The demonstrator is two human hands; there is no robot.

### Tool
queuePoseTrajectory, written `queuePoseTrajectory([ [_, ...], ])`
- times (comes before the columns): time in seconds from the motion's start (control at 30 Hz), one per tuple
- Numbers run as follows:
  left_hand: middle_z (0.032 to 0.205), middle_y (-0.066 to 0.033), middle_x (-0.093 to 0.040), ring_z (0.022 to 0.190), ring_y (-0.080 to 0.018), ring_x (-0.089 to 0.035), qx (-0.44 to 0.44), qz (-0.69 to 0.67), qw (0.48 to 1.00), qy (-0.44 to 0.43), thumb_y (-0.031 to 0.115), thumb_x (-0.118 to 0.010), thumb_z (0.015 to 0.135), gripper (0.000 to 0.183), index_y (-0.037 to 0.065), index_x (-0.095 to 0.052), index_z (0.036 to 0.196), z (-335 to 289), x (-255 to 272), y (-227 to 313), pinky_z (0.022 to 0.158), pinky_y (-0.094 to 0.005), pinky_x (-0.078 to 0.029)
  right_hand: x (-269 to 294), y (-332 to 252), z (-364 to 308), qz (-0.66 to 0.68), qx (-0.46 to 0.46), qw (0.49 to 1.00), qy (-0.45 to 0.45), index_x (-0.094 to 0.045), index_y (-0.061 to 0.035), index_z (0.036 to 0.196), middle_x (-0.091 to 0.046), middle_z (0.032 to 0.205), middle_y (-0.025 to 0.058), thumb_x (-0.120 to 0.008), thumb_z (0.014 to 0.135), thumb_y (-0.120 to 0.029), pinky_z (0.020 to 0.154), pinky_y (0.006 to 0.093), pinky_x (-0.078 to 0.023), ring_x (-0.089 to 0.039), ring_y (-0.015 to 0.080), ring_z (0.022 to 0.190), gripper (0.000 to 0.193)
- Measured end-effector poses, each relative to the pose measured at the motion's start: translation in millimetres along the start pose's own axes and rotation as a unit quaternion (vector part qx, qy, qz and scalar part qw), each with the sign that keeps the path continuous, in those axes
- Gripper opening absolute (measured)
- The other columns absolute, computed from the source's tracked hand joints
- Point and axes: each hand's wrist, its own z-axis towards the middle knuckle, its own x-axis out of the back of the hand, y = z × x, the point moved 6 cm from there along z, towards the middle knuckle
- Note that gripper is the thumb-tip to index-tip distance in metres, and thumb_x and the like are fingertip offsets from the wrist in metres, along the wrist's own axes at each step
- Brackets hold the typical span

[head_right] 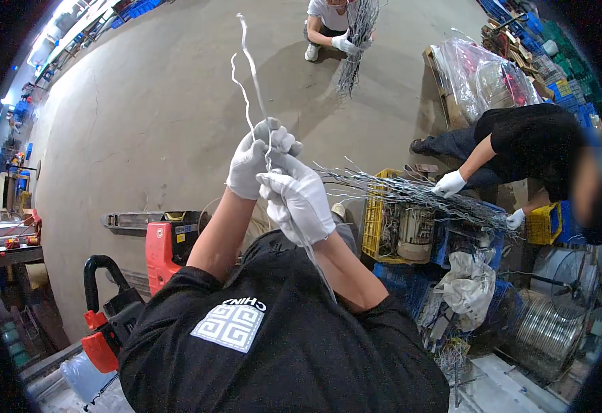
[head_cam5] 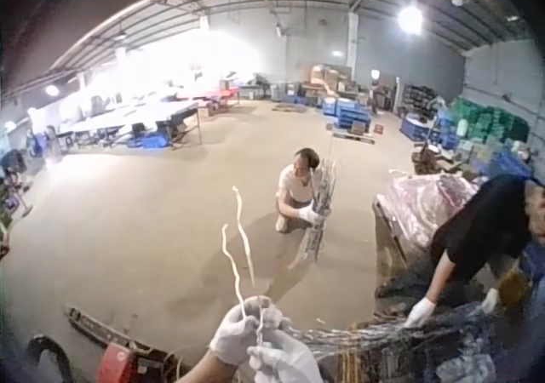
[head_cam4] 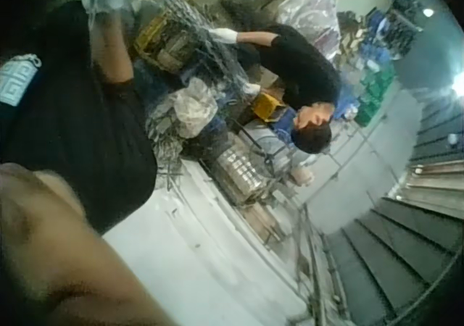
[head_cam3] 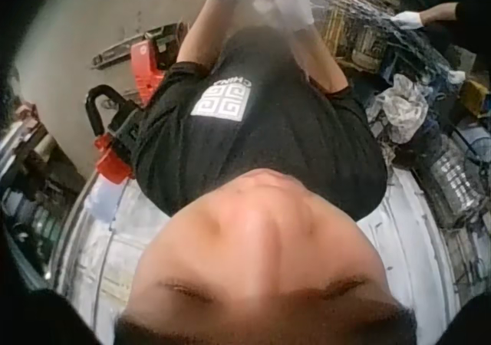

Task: The recorder is inspecting and organizing bent metal wire components on a factory floor.

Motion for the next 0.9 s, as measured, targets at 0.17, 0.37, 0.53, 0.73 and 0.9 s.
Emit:
queuePoseTrajectory([
  [0.17, 0.080, -0.0053, -0.056, 0.081, -0.0178, -0.054, -0.052, -0.080, 0.994, -0.054, 0.017, -0.063, 0.083, 0.023, 0.008, -0.056, 0.103, 2.5, 4.5, -0.4, 0.087, -0.0375, -0.042, 1.8, 6.1, 0.7, 0.036, -0.024, 0.999, -0.011, -0.054, -0.0021, 0.102, -0.053, 0.064, 0.0034, -0.050, 0.085, -0.002, 0.028, 0.0148, -0.021, -0.031, 0.0019, 0.035, 0.018],
  [0.37, 0.074, -0.0025, -0.054, 0.080, -0.0166, -0.053, -0.068, -0.203, 0.970, -0.117, 0.028, -0.063, 0.084, 0.018, 0.011, -0.058, 0.089, 3.3, 0.8, 4.3, 0.087, -0.0393, -0.042, 4.0, 10.1, 2.1, 0.019, -0.065, 0.998, -0.009, -0.055, 0.0021, 0.104, -0.055, 0.063, 0.0059, -0.051, 0.085, -0.004, 0.027, 0.0158, -0.022, -0.031, 0.0035, 0.032, 0.020],
  [0.53, 0.071, -0.0013, -0.054, 0.074, -0.0144, -0.053, 0.014, -0.086, 0.996, -0.022, 0.026, -0.060, 0.087, 0.015, 0.011, -0.059, 0.083, 4.1, -24.1, 19.6, 0.079, -0.0350, -0.045, 10.1, -5.7, -0.5, -0.100, -0.016, 0.994, 0.032, -0.057, 0.0037, 0.103, -0.057, 0.061, 0.0076, -0.051, 0.085, -0.004, 0.027, 0.0160, -0.022, -0.033, 0.0038, 0.032, 0.021],
  [0.73, 0.073, -0.0037, -0.056, 0.069, -0.0114, -0.054, 0.127, 0.435, 0.867, 0.206, 0.024, -0.052, 0.091, 0.021, 0.007, -0.057, 0.080, -0.9, -11.8, 41.8, 0.067, -0.0251, -0.047, 8.5, -22.7, -0.8, -0.274, 0.042, 0.959, 0.061, -0.061, 0.0040, 0.101, -0.061, 0.062, 0.0088, -0.051, 0.084, -0.003, 0.034, 0.0167, -0.030, -0.042, 0.0046, 0.039, 0.020],
  [0.9, 0.075, -0.0059, -0.058, 0.063, -0.0114, -0.053, 0.147, 0.588, 0.777, 0.169, 0.023, -0.050, 0.092, 0.024, 0.002, -0.058, 0.083, -1.1, -17.1, 51.6, 0.060, -0.0205, -0.045, -4.9, -35.7, -3.4, -0.581, 0.280, 0.764, 0.024, -0.061, 0.0046, 0.100, -0.062, 0.065, 0.0079, -0.052, 0.082, -0.001, 0.043, 0.0177, -0.039, -0.049, 0.0065, 0.048, 0.020],
])
